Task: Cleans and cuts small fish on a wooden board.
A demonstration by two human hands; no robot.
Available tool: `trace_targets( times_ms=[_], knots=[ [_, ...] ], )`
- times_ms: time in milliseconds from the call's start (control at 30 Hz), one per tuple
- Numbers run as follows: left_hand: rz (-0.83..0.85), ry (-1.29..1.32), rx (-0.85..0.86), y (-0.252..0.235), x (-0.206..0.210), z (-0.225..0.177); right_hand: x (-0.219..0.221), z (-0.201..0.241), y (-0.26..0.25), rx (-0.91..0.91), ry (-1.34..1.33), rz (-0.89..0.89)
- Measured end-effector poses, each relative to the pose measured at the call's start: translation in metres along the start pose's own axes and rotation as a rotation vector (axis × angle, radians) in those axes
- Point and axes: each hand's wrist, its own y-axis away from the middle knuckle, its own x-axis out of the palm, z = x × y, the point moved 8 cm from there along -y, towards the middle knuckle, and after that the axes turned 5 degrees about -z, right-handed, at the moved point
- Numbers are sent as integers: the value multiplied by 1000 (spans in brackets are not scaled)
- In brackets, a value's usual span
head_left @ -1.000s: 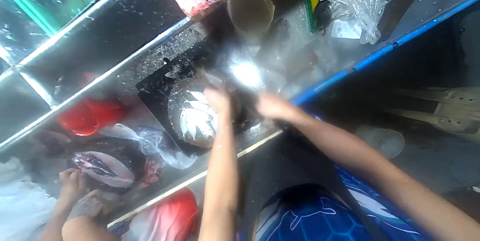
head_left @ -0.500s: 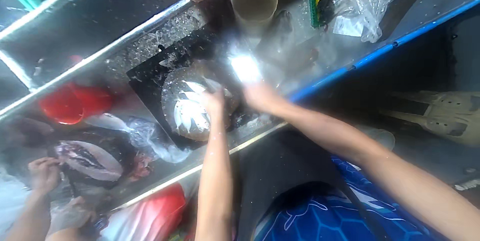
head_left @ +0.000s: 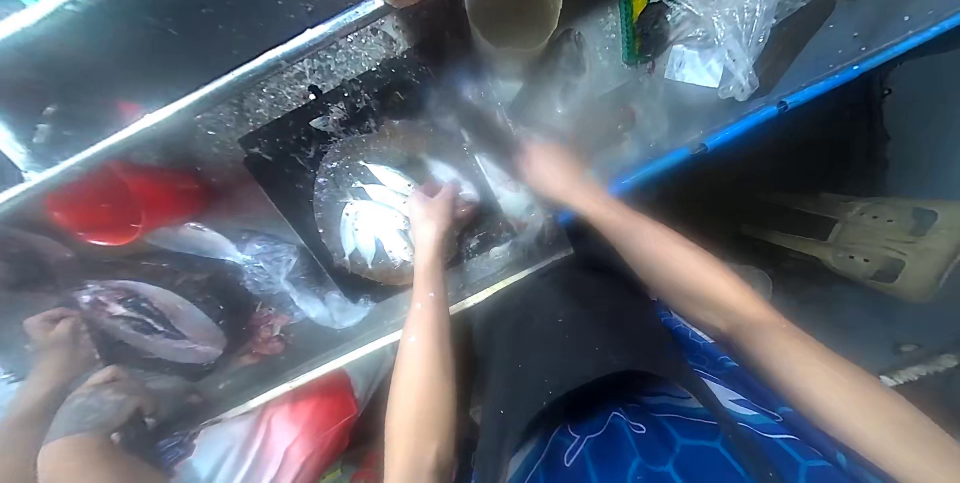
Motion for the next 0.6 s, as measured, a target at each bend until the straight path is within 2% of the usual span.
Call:
trace_targets(
  times_ms=[33, 100, 133, 200, 300, 400, 500, 600],
  knots=[
    [0, -55, 40, -3, -2, -1, -8, -20, 4, 34, 8, -39],
    [-170, -287, 159, -18, -28, -8, -27, -47, 18, 87, 38, -59],
    [-275, -411, 185, -25, -47, -13, -33, -54, 27, 95, 44, -54],
    [-384, -594, 159, -44, -76, -16, -32, -58, 42, 84, 34, -10],
    [-333, -708, 76, -62, -83, -22, -11, -44, 62, 60, -51, 78],
    [-305, -717, 26, -69, -74, -30, 20, -12, 70, 30, -151, 171],
    [-342, -746, 51, -51, -55, -43, 45, 9, 68, 31, -147, 289],
    [-324, -698, 108, -40, -36, -43, 46, 7, 61, 74, -82, 332]
  ],
)
